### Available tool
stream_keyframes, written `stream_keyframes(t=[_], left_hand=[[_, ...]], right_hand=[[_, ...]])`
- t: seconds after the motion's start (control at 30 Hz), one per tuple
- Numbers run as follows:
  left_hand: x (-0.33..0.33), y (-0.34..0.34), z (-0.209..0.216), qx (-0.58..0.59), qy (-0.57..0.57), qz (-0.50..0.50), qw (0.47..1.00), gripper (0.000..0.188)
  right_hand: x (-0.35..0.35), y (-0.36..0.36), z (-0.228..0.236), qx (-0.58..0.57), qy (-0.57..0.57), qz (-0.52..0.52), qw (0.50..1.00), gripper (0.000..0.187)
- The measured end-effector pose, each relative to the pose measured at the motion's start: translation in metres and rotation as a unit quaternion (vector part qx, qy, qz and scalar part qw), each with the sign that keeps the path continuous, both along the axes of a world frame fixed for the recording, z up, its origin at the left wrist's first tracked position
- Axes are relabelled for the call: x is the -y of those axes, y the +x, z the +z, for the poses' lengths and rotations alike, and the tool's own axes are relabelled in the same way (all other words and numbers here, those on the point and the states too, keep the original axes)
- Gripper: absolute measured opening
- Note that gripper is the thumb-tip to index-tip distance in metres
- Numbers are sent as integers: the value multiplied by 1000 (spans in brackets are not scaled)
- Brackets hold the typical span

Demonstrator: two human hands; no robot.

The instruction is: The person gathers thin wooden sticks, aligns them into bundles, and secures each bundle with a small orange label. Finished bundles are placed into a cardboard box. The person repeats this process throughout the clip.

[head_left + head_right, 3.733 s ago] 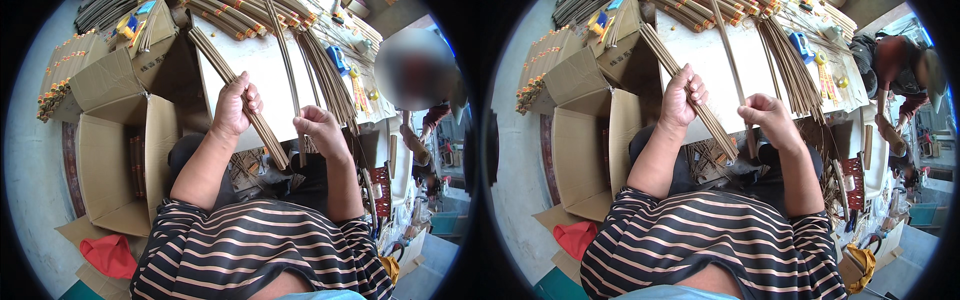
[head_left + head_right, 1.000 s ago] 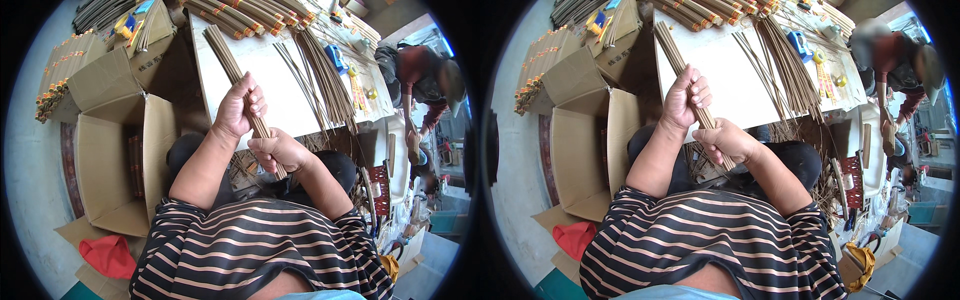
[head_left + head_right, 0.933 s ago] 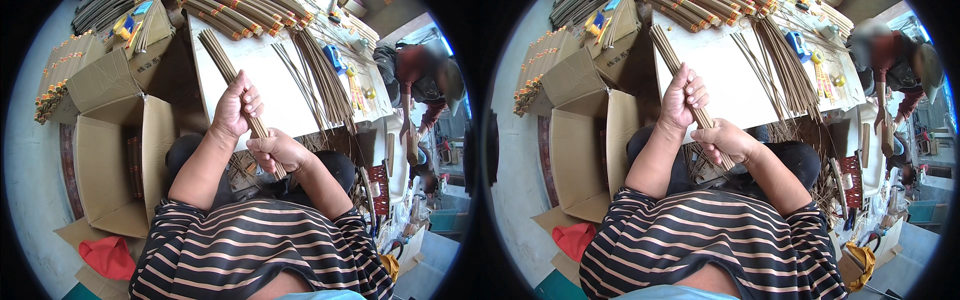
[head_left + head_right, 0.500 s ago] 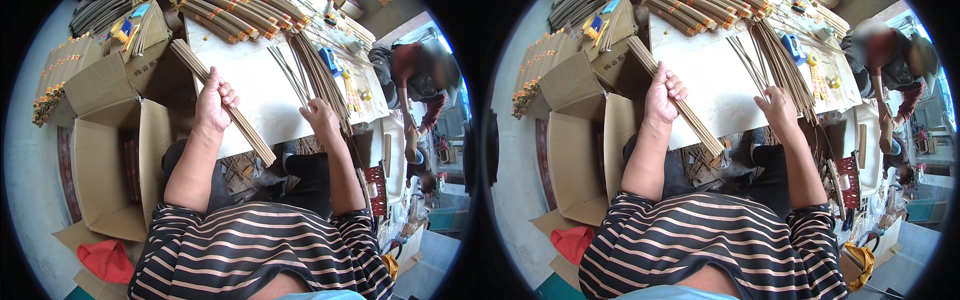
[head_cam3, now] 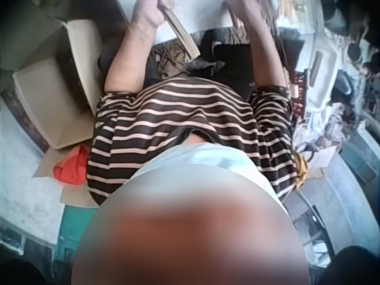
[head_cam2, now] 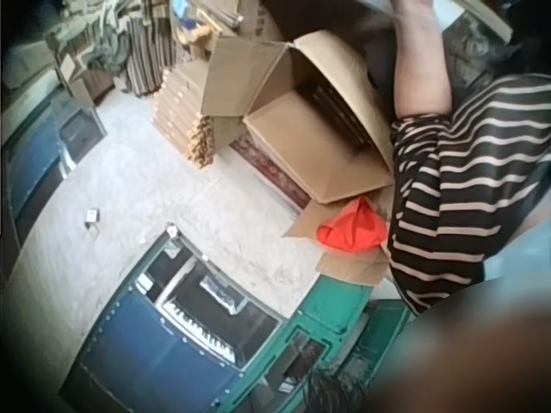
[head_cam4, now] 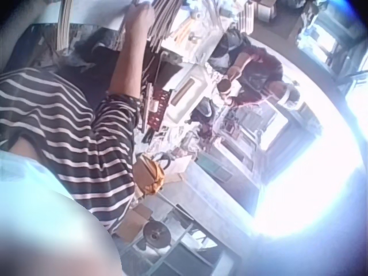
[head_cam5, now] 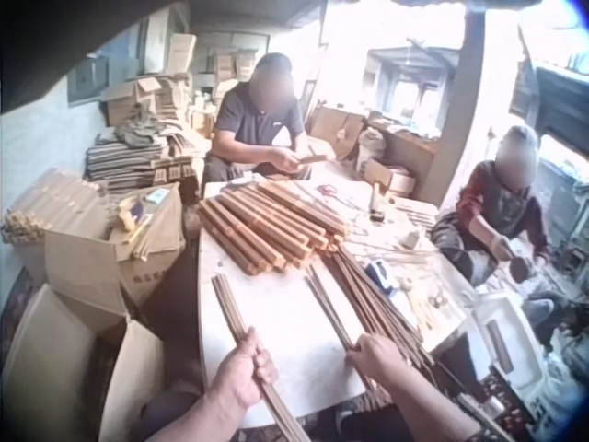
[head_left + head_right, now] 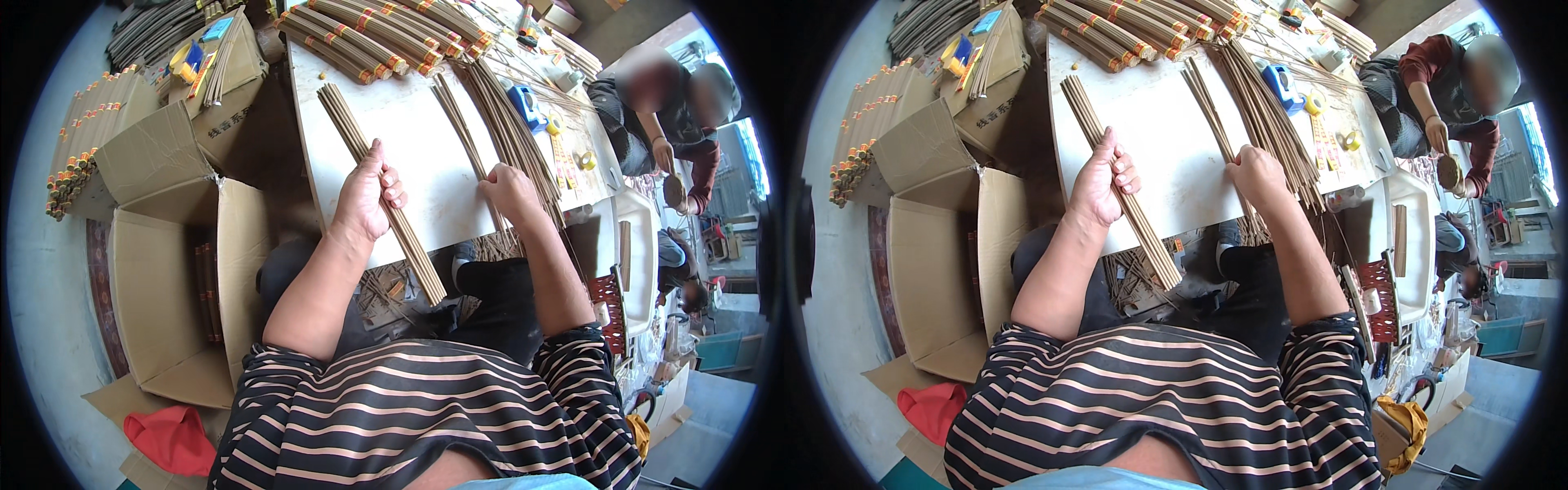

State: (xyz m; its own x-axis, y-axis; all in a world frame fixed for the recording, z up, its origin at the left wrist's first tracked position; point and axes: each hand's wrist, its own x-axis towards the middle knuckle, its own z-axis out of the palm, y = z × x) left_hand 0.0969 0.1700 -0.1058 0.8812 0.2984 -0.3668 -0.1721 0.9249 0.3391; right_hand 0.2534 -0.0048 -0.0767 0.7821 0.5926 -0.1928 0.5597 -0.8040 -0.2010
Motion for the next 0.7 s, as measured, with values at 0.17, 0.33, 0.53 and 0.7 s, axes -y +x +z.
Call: stream_keyframes(t=[0.17,0.33,0.53,0.7], left_hand=[[7,1,5,-28,9,-1,1000,34],[9,0,2,-15,7,-13,1000,33],[11,3,-2,-11,2,-14,1000,33],[13,4,-2,-4,-17,-13,1000,35]], right_hand=[[-4,5,-2,29,-63,35,997,21],[-12,5,-2,78,-94,72,990,18],[-13,7,2,55,-89,73,992,21],[-5,5,0,74,-40,16,996,20]])
